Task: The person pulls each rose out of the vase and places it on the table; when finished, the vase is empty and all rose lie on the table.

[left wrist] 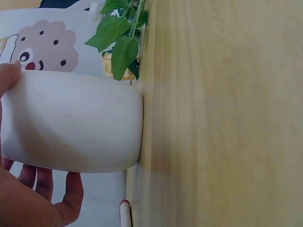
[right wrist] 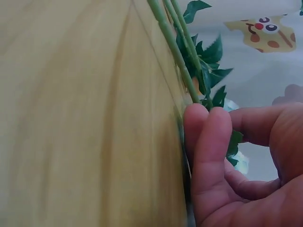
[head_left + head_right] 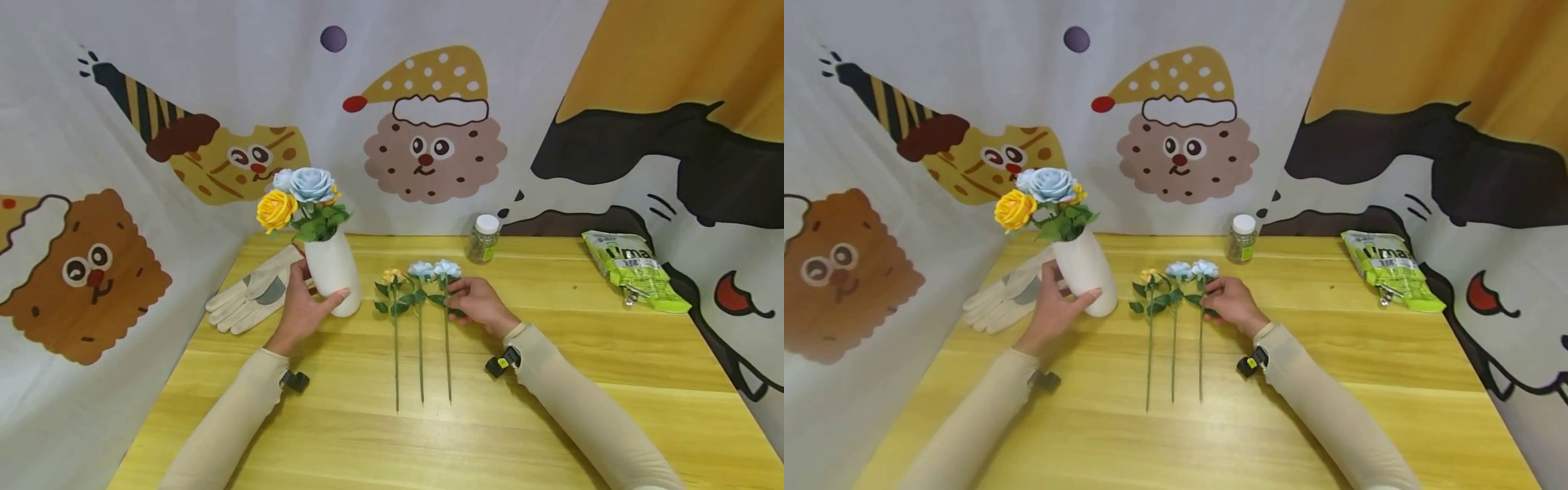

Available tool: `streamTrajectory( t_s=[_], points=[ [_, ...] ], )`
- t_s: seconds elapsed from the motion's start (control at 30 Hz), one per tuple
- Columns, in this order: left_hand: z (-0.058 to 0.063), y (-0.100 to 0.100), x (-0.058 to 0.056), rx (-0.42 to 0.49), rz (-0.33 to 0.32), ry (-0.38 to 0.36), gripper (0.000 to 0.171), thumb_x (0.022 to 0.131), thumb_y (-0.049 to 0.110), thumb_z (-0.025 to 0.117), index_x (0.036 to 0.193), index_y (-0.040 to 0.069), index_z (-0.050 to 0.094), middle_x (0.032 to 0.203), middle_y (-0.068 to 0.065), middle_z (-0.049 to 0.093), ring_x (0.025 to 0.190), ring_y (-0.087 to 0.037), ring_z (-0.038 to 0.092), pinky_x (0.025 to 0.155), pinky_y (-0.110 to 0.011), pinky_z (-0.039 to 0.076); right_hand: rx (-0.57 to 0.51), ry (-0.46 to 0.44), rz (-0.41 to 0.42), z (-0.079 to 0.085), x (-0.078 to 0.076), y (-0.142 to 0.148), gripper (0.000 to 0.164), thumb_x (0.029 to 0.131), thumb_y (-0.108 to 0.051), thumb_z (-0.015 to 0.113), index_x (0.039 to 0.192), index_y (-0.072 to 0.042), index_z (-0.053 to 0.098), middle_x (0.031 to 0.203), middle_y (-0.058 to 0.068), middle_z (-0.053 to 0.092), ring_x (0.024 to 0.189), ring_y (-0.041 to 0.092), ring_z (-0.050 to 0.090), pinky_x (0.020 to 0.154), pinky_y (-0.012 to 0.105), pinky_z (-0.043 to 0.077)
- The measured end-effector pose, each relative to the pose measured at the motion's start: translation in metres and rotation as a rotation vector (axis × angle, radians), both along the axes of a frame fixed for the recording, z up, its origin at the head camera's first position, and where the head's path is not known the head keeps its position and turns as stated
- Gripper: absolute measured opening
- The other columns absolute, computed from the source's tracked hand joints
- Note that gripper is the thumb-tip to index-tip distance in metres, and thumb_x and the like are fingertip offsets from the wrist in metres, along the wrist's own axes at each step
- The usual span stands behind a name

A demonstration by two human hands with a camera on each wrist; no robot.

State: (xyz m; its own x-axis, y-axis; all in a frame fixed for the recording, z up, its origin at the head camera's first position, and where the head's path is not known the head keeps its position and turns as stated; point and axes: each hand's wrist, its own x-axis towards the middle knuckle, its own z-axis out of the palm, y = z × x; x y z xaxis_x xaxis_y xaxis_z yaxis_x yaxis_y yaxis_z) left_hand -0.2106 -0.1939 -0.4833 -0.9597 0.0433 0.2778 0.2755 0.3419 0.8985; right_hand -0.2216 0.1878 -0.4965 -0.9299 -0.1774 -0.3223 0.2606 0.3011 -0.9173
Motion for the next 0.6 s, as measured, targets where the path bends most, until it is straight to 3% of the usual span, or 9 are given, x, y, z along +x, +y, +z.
streamTrajectory(
  t_s=[0.27,0.6],
  points=[
    [0.000,0.000,0.000,0.003,0.001,0.008,0.089,0.086,0.032,0.089,0.150,0.008,0.033,0.142,-0.017,0.045,0.127,-0.033,0.049,0.104,-0.058,0.051,0.019,0.021,-0.007,0.002,0.005,0.001,0.041,0.096,-0.007,0.075,0.133,0.004,0.059,0.106,0.018,0.067,0.076,0.023,0.076,0.071,0.037,0.066],
    [0.000,0.000,0.002,0.002,0.004,0.011,0.088,0.086,0.032,0.090,0.150,0.009,0.034,0.142,-0.016,0.045,0.128,-0.035,0.049,0.104,-0.057,0.052,0.166,0.139,-0.020,0.017,0.006,0.006,0.034,0.098,-0.021,0.076,0.126,-0.003,0.066,0.107,0.015,0.068,0.071,0.027,0.071,0.063,0.040,0.064]
  ],
)
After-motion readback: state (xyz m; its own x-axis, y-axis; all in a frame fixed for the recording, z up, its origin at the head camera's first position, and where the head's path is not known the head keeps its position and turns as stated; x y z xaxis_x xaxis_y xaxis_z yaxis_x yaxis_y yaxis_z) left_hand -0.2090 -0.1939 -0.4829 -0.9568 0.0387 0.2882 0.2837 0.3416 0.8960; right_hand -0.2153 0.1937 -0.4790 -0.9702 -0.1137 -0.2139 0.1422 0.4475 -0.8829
